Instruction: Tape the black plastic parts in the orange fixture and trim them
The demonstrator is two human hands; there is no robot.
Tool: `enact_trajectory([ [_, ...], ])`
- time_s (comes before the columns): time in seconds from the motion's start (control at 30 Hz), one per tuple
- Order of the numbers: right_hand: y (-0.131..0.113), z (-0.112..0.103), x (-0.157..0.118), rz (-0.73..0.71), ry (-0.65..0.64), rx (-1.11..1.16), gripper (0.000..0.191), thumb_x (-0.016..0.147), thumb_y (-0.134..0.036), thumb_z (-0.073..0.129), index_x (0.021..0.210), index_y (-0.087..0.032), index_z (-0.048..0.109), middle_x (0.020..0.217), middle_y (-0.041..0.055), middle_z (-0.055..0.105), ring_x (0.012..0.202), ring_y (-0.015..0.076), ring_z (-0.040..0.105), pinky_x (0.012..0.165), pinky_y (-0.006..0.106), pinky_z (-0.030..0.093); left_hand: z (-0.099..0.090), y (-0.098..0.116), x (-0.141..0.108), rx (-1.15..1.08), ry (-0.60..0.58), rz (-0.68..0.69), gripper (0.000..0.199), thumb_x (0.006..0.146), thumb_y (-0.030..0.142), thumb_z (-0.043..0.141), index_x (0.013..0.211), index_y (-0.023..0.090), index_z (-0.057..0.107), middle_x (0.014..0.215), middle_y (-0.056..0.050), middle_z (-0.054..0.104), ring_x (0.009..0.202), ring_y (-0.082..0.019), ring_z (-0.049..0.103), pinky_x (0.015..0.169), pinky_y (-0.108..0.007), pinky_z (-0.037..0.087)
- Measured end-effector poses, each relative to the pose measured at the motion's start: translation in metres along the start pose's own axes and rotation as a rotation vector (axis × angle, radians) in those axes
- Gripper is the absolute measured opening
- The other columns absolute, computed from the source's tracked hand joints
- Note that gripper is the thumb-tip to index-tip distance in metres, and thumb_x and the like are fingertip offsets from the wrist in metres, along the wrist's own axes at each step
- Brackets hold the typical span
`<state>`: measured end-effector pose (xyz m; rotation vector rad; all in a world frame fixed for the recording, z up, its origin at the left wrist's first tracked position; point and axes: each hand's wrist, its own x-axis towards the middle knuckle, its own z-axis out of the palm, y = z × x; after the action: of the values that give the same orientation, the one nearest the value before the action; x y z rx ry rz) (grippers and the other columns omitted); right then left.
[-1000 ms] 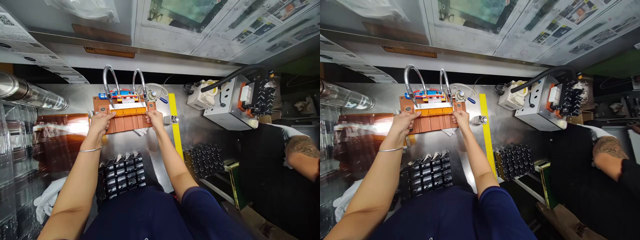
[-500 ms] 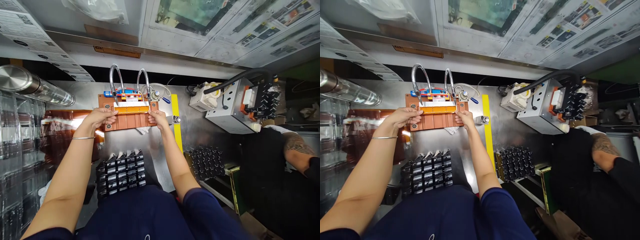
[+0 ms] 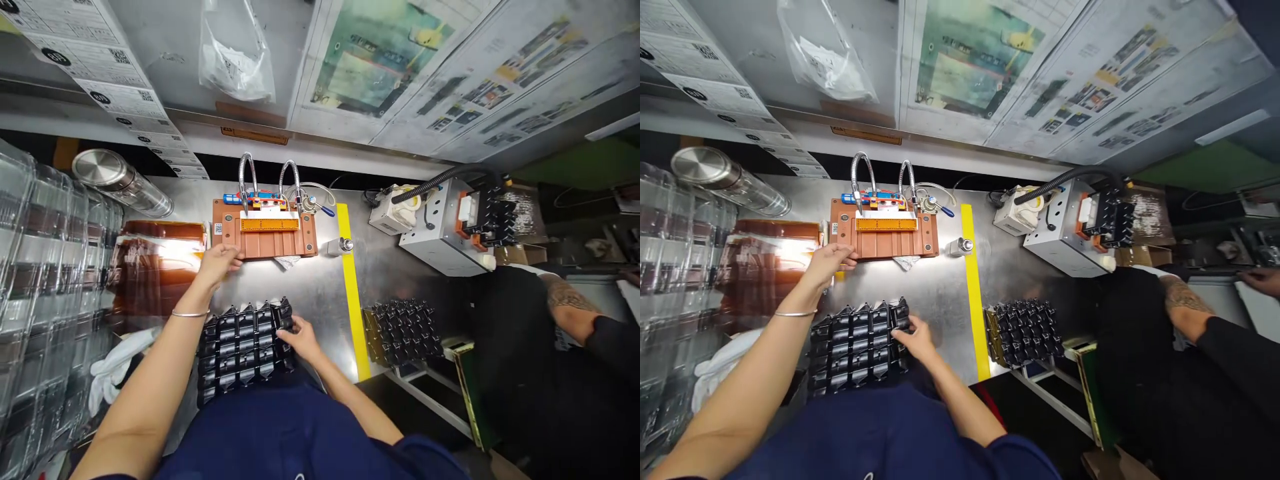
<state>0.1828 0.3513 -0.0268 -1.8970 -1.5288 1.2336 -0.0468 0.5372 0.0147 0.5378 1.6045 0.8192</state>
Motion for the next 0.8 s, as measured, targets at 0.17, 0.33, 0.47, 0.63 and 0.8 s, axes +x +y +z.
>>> enact_trajectory([
  [0.17, -0.055, -0.053, 0.061, -0.247, 0.022, -0.273, 0.041, 0.078, -0.024, 0.062, 0.119, -0.017, 0.064, 0.104, 0.0103, 0.074, 0.095, 0.0272, 0.07, 0.083, 0.04, 0.058, 0.006, -0.016, -0.032, 0.24, 0.234, 0.638, 0.023, 0.081, 0.035, 0.061, 0.092, 0.015, 0.066, 0.088, -0.009, 0.071, 0.081, -0.019, 0.067, 0.077, -0.035, 0.056],
  [0.33, -0.122, -0.047, 0.124, -0.634, 0.019, -0.739, 0.038, 0.093, -0.015, 0.045, 0.129, -0.011, 0.056, 0.134, 0.0178, 0.06, 0.119, 0.0274, 0.056, 0.097, 0.042, 0.049, 0.021, -0.022, -0.041, 0.634, 0.214, 1.349, 0.024, 0.084, 0.021, 0.06, 0.107, 0.019, 0.066, 0.109, -0.01, 0.073, 0.108, -0.025, 0.064, 0.101, -0.045, 0.045],
  [0.47, -0.126, -0.023, 0.145, -0.811, -0.067, -0.835, 0.033, 0.097, -0.015, 0.041, 0.126, -0.011, 0.056, 0.13, 0.0205, 0.061, 0.111, 0.0269, 0.057, 0.088, 0.043, 0.049, 0.023, -0.031, -0.019, 0.902, 0.163, 1.332, 0.037, 0.085, 0.018, 0.053, 0.121, 0.018, 0.063, 0.117, -0.014, 0.07, 0.114, -0.029, 0.062, 0.104, -0.05, 0.04],
  [0.63, -0.106, -0.021, 0.156, -0.976, -0.17, -0.831, 0.031, 0.099, -0.017, 0.037, 0.119, -0.013, 0.061, 0.114, 0.0151, 0.068, 0.098, 0.0228, 0.059, 0.082, 0.04, 0.048, 0.016, -0.044, -0.003, 0.986, 0.051, 1.218, 0.036, 0.087, 0.019, 0.05, 0.119, 0.017, 0.066, 0.115, -0.016, 0.07, 0.11, -0.03, 0.061, 0.1, -0.05, 0.04],
  [0.8, -0.099, -0.036, 0.181, -0.955, -0.107, -0.646, 0.026, 0.095, -0.017, 0.045, 0.114, -0.015, 0.063, 0.118, 0.0143, 0.067, 0.114, 0.0237, 0.055, 0.096, 0.041, 0.044, 0.016, -0.043, 0.004, 1.056, 0.108, 1.188, 0.029, 0.092, 0.029, 0.051, 0.113, 0.018, 0.068, 0.118, -0.016, 0.069, 0.111, -0.032, 0.06, 0.093, -0.048, 0.043],
])
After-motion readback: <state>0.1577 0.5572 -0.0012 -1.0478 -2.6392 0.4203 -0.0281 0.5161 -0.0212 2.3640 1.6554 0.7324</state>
